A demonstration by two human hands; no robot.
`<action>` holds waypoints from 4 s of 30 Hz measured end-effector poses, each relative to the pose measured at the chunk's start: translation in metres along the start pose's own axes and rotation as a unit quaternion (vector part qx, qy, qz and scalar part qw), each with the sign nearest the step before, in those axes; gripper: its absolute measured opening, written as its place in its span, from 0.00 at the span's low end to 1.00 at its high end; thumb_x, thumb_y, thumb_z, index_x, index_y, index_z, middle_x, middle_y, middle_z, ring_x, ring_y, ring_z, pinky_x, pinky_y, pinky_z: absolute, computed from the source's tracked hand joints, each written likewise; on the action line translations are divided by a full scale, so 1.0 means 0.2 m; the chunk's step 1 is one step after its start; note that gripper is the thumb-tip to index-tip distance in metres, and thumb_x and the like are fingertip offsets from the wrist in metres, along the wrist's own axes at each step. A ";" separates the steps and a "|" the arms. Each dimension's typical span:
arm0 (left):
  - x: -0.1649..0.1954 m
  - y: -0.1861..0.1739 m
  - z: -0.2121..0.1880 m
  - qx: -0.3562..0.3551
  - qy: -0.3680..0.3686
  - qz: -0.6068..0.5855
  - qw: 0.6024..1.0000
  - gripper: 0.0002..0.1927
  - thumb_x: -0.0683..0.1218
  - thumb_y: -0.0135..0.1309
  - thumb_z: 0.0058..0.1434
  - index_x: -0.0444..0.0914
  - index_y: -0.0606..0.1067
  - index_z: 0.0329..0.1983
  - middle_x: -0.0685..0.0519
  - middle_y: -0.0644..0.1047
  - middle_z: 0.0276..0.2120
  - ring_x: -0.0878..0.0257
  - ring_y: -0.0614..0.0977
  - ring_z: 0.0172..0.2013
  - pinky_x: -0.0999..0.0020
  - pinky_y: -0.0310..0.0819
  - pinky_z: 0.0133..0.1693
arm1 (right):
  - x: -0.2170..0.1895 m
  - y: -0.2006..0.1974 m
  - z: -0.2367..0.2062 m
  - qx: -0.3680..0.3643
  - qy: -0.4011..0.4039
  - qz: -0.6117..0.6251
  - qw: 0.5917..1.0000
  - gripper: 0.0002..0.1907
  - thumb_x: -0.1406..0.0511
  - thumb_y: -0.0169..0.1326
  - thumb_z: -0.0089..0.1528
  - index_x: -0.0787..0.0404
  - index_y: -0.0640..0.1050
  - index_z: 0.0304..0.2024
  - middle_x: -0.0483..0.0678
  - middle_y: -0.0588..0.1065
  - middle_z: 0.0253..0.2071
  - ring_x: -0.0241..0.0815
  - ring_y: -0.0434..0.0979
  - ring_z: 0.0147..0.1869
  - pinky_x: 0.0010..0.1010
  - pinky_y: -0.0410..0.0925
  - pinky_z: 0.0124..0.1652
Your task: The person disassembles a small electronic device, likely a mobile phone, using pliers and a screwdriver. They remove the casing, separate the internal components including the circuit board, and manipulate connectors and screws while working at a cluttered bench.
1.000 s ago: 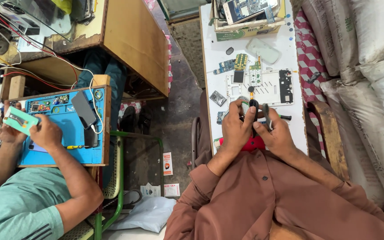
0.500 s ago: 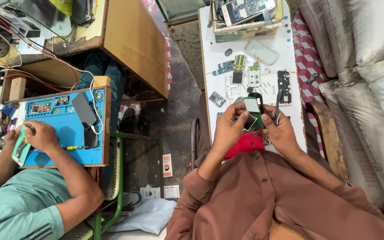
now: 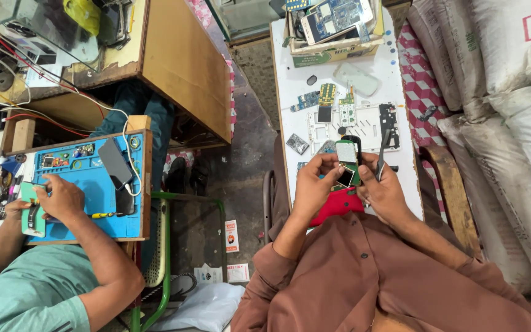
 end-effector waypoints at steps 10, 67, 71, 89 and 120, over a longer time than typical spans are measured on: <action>0.03 -0.02 -0.01 -0.006 -0.016 -0.009 1.000 0.12 0.38 0.64 0.60 0.32 0.78 0.46 0.56 0.80 0.34 0.72 0.79 0.33 0.77 0.77 0.33 | -0.04 0.03 -0.01 -0.034 -0.016 -0.068 0.997 0.24 0.58 0.49 0.71 0.65 0.67 0.65 0.40 0.69 0.29 0.25 0.60 0.23 0.21 0.57 0.24; 0.01 0.18 -0.12 -0.196 0.047 -0.033 0.979 0.41 0.68 0.28 0.76 0.31 0.64 0.72 0.45 0.73 0.58 0.58 0.74 0.57 0.66 0.67 0.60 | -0.13 0.00 -0.01 -0.037 -0.023 -0.125 0.991 0.06 0.75 0.58 0.63 0.67 0.78 0.43 0.44 0.76 0.42 0.33 0.78 0.44 0.26 0.73 0.45; 0.02 0.20 -0.12 -0.197 0.051 -0.057 0.977 0.41 0.70 0.27 0.74 0.32 0.63 0.71 0.45 0.71 0.62 0.58 0.72 0.62 0.64 0.65 0.64 | -0.18 0.02 -0.02 -0.026 -0.057 -0.176 0.982 0.05 0.78 0.56 0.63 0.70 0.80 0.41 0.46 0.77 0.45 0.35 0.79 0.44 0.26 0.74 0.44; 0.14 0.15 -0.12 -0.163 0.097 0.099 0.977 0.37 0.68 0.34 0.74 0.34 0.61 0.69 0.46 0.72 0.52 0.59 0.75 0.51 0.65 0.71 0.55 | -0.16 -0.07 0.03 -0.003 -0.037 -0.161 0.986 0.10 0.79 0.50 0.61 0.66 0.80 0.40 0.44 0.78 0.40 0.31 0.75 0.40 0.23 0.69 0.40; 0.77 -0.01 -0.26 -0.081 0.165 -0.029 0.983 0.31 0.33 0.66 0.59 0.29 0.71 0.66 0.49 0.71 0.56 0.61 0.76 0.56 0.67 0.77 0.56 | -0.61 0.34 0.22 -0.275 -0.201 -0.056 0.939 0.08 0.69 0.63 0.65 0.65 0.76 0.35 0.48 0.75 0.39 0.33 0.72 0.37 0.24 0.67 0.36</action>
Point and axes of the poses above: each hand's wrist, its own z-axis towards the middle knuckle, its own y-axis out of the palm, x = y × z, the point moved 9 cm from there along z, towards the middle knuckle
